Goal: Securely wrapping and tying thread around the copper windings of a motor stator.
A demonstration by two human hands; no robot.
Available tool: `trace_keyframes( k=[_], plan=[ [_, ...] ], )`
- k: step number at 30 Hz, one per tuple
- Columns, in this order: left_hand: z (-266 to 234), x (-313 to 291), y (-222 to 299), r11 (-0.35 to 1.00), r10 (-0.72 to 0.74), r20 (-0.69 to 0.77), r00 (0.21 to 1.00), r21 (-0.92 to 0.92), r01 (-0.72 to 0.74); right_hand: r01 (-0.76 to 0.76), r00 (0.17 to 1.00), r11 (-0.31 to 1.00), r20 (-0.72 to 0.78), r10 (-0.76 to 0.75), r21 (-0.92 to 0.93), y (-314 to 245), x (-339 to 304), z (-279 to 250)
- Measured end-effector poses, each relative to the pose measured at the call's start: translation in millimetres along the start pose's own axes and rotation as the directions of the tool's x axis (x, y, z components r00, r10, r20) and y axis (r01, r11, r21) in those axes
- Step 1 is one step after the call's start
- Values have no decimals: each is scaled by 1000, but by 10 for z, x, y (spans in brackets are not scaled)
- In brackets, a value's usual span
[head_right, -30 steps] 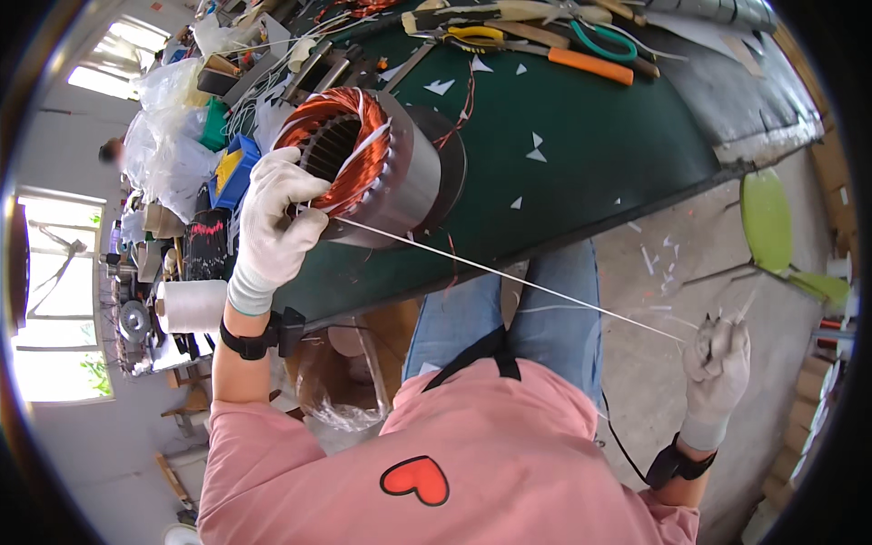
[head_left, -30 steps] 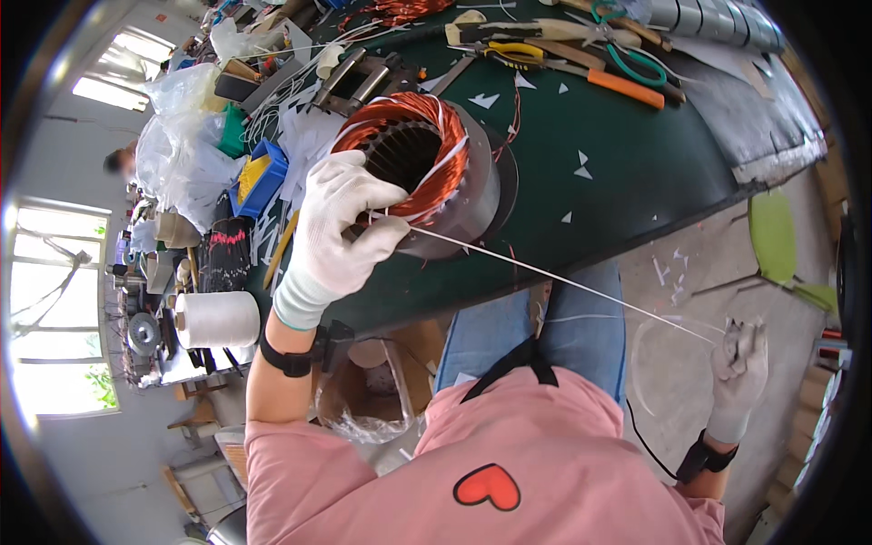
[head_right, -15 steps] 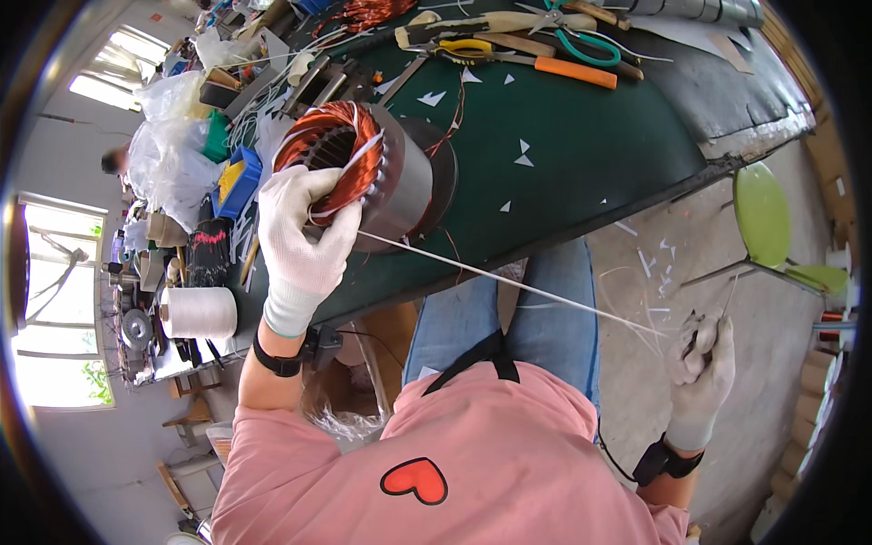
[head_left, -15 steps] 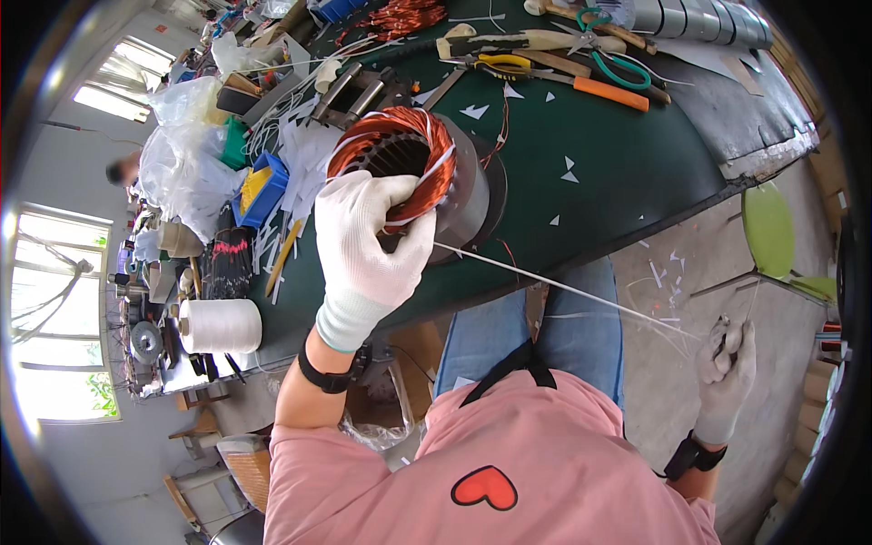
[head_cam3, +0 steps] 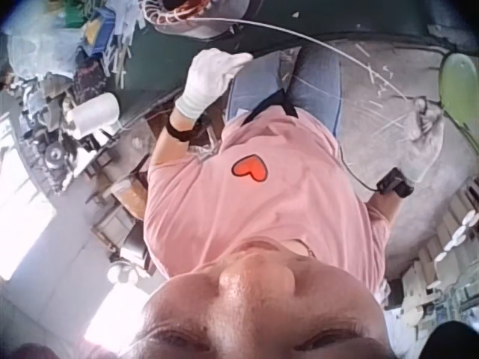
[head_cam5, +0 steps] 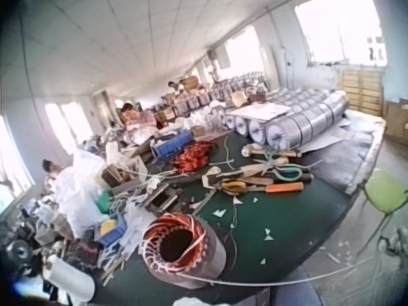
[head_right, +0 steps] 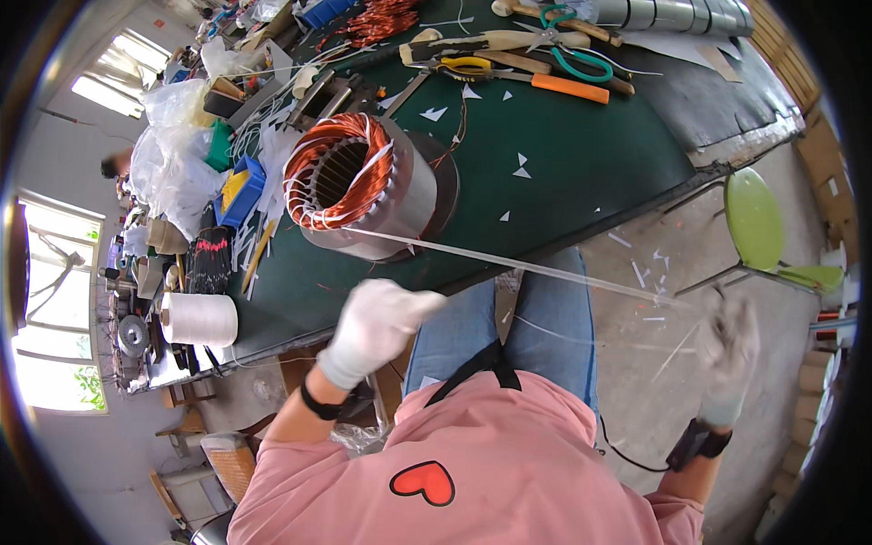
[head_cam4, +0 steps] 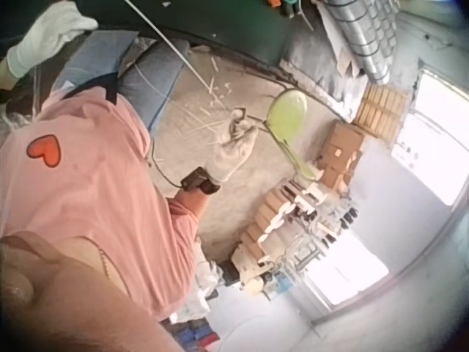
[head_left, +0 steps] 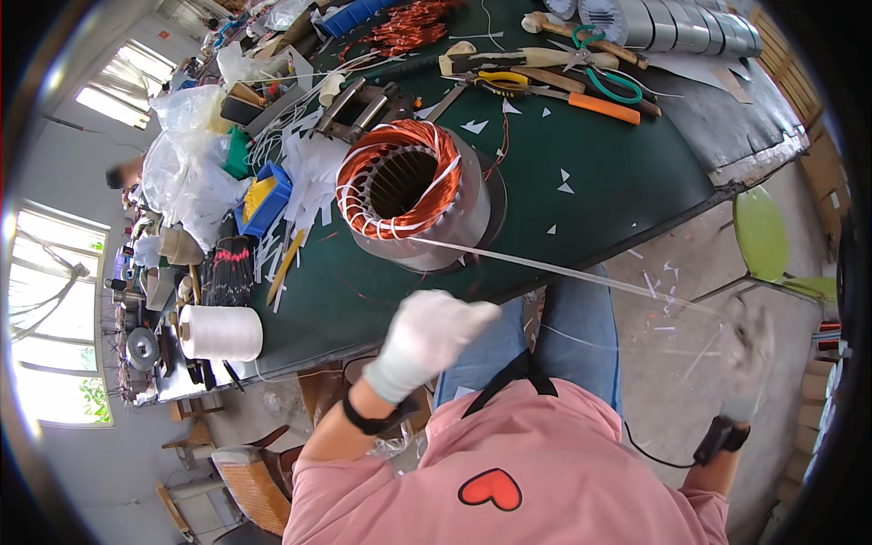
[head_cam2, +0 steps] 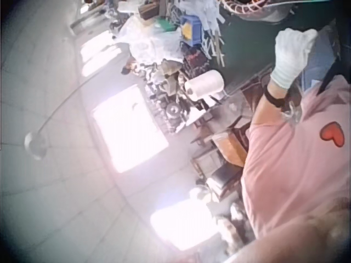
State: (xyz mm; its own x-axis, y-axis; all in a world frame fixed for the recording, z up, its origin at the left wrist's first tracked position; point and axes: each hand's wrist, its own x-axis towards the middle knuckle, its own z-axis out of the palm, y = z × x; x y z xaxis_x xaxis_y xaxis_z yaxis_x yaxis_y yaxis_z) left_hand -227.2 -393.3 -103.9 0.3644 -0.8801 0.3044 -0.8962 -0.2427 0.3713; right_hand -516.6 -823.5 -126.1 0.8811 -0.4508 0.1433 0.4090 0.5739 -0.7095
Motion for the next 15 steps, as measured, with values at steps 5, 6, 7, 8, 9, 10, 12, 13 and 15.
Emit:
trace_keyframes(
  k=[5,6,7,8,9,10,12,13,15],
  plan=[
    [-916,-343,-384,797,-553,-409,726,-8,604,-418,866,486,-499,-44,-768,495,412,444],
    [-1086,-286,-431,762,-554,-531,641,-13,648,-277,933,474,-352,-76,-836,664,502,869],
    [-1189,-196,-401,798,-538,-597,595,-132,588,-277,959,493,-266,94,-825,746,668,1393],
    [-1296,-67,-358,827,-526,-660,537,-249,504,-348,934,571,-224,278,-744,885,771,1790],
    [-1365,75,-292,888,-394,-632,668,-74,453,-357,885,589,-61,461,-725,1003,866,2180],
    [-1415,266,-196,927,-251,-568,784,91,363,-514,746,630,58,663,-582,1129,933,2411],
    [-1457,616,-58,941,-127,-360,924,250,227,-669,536,579,237,810,-465,1408,1027,2749],
    [-1448,702,-61,953,-132,-296,946,224,203,-668,538,580,236,809,-467,1502,1026,2804],
    [-1452,784,-70,964,-130,-232,964,197,177,-786,499,560,264,825,-263,1658,1039,2864]
  ],
)
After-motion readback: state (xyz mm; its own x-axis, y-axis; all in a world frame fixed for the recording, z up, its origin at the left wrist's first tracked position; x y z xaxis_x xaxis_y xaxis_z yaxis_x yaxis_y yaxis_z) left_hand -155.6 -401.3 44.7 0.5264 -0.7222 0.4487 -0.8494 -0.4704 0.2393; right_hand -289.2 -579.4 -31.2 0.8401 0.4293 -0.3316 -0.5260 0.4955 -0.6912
